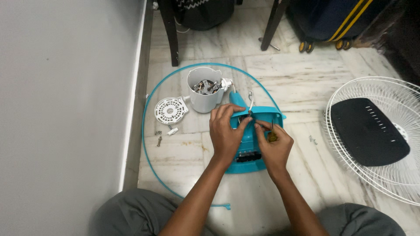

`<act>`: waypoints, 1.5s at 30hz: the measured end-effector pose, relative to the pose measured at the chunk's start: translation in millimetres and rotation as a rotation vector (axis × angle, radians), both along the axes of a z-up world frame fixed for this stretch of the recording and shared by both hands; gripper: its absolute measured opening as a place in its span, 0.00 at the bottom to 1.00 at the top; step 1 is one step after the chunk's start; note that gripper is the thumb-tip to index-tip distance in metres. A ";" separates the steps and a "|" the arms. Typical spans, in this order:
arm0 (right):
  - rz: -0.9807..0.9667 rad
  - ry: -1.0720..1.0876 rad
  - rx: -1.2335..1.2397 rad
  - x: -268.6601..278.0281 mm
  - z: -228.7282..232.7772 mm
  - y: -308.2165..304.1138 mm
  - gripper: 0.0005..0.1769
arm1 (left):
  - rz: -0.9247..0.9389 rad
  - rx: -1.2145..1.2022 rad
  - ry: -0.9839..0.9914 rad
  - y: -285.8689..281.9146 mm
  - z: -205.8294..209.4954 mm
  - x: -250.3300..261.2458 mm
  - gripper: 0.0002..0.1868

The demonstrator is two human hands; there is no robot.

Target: The person assembles a pedestal fan by attaching the black rear cover to the blue motor housing and securing it with screws. They then connect the motor assembly to the fan stand and tighten the joint.

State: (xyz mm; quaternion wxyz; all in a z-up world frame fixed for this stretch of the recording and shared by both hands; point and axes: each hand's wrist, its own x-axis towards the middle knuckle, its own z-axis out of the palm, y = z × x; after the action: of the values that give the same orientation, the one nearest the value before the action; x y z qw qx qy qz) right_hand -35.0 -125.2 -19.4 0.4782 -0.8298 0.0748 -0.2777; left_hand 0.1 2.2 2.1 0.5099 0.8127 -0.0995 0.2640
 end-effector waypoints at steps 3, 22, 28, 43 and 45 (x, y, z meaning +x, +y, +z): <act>0.005 -0.024 0.059 -4.3 2.3 -2.1 0.09 | -0.001 0.003 -0.021 0.4 0.1 -0.1 0.16; 0.007 -0.025 0.179 -34.9 11.9 -37.3 0.09 | 0.030 0.056 -0.013 -0.8 -5.1 -0.9 0.15; 0.019 -0.003 0.187 -35.5 12.2 -32.7 0.09 | 0.090 0.109 -0.006 -0.8 -1.9 -2.3 0.17; 0.023 0.018 0.133 -37.1 12.7 -32.6 0.09 | 0.177 0.330 -0.115 -6.1 -14.0 0.1 0.16; 0.044 0.013 0.128 -37.8 15.1 -37.1 0.09 | 0.183 0.345 -0.174 -9.4 -15.4 -1.1 0.16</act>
State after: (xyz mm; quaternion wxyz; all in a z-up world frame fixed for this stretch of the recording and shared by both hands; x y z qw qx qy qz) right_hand -72.8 -162.3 -4.3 0.5356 -0.8008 0.0773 -0.2566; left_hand -1.0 -7.2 -13.3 0.3267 0.8676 -0.1125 0.3577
